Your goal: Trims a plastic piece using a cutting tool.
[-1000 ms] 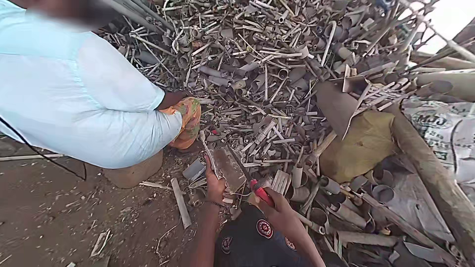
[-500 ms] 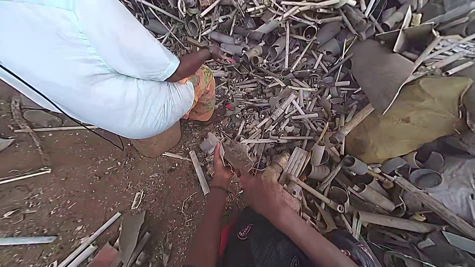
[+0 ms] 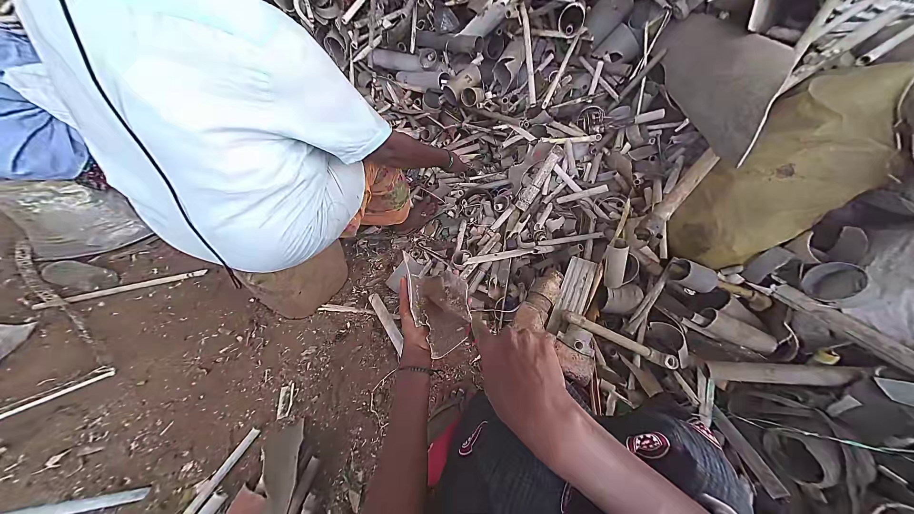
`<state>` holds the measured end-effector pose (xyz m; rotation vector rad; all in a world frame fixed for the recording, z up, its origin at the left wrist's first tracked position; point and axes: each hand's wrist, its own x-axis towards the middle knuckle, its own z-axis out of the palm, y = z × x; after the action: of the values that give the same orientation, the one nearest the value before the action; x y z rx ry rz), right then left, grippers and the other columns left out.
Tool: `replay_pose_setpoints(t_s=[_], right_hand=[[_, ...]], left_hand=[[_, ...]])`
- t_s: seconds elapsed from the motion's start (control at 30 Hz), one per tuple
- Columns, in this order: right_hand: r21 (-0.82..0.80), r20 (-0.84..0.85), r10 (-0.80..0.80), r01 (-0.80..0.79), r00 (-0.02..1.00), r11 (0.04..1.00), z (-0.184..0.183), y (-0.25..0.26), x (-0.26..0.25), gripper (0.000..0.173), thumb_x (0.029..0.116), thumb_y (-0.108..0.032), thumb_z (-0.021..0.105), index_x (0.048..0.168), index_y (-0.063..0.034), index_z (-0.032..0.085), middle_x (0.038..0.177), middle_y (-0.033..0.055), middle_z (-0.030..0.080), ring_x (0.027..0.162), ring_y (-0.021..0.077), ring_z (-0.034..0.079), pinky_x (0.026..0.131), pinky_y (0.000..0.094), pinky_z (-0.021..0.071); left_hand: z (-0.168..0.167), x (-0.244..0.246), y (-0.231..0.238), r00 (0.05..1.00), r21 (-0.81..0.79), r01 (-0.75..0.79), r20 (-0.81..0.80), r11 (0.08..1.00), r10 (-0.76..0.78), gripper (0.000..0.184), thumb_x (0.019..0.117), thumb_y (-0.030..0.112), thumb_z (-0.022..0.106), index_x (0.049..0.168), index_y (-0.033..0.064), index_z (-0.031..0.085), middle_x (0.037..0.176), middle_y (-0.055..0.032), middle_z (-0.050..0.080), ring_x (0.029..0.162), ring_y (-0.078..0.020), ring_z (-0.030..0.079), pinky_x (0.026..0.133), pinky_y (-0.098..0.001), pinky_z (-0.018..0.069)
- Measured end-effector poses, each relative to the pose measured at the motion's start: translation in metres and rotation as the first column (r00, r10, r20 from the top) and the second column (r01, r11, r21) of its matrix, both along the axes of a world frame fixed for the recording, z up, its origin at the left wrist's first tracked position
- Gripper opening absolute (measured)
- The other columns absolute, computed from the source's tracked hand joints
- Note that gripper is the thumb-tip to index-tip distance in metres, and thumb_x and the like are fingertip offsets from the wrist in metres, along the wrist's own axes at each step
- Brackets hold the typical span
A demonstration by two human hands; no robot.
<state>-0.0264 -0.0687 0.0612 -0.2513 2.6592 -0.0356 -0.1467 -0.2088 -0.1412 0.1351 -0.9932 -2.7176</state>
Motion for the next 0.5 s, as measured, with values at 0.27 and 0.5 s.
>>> replay_pose_setpoints(t_s=[0.27,0.5], right_hand=[[-0.11,0.08,0.086,-0.077,0.993,0.991,-0.003,0.009,0.005,0.056,0.1066,-0.02,0.049,0.161,-0.0169,0.035,0.122,0.0225,0.065,0.111,0.0407,0.065,0.086,0.0541,0.0531],[-0.286,0.106,0.064,-0.031,0.992,0.958,-0.029,-0.002,-0.002,0.052,0.1083,-0.021,0.045,0.155,0.0004,0.034,0.124,0.0264,0.063,0.115,0.0425,0.064,0.091,0.0556,0.0528]], left_hand=[[-0.018,-0.003,-0.013,0.997,-0.028,-0.05,-0.063,0.998,0.048,0.053,0.1122,0.042,0.014,0.153,0.0165,0.035,0.134,0.0005,0.062,0.114,-0.005,0.063,0.093,-0.029,0.0559],[-0.024,-0.005,0.01,0.986,0.019,-0.161,-0.027,0.987,0.162,0.055,0.1107,0.049,0.022,0.149,0.0139,0.042,0.133,-0.0053,0.062,0.118,-0.0133,0.062,0.098,-0.0386,0.0544]])
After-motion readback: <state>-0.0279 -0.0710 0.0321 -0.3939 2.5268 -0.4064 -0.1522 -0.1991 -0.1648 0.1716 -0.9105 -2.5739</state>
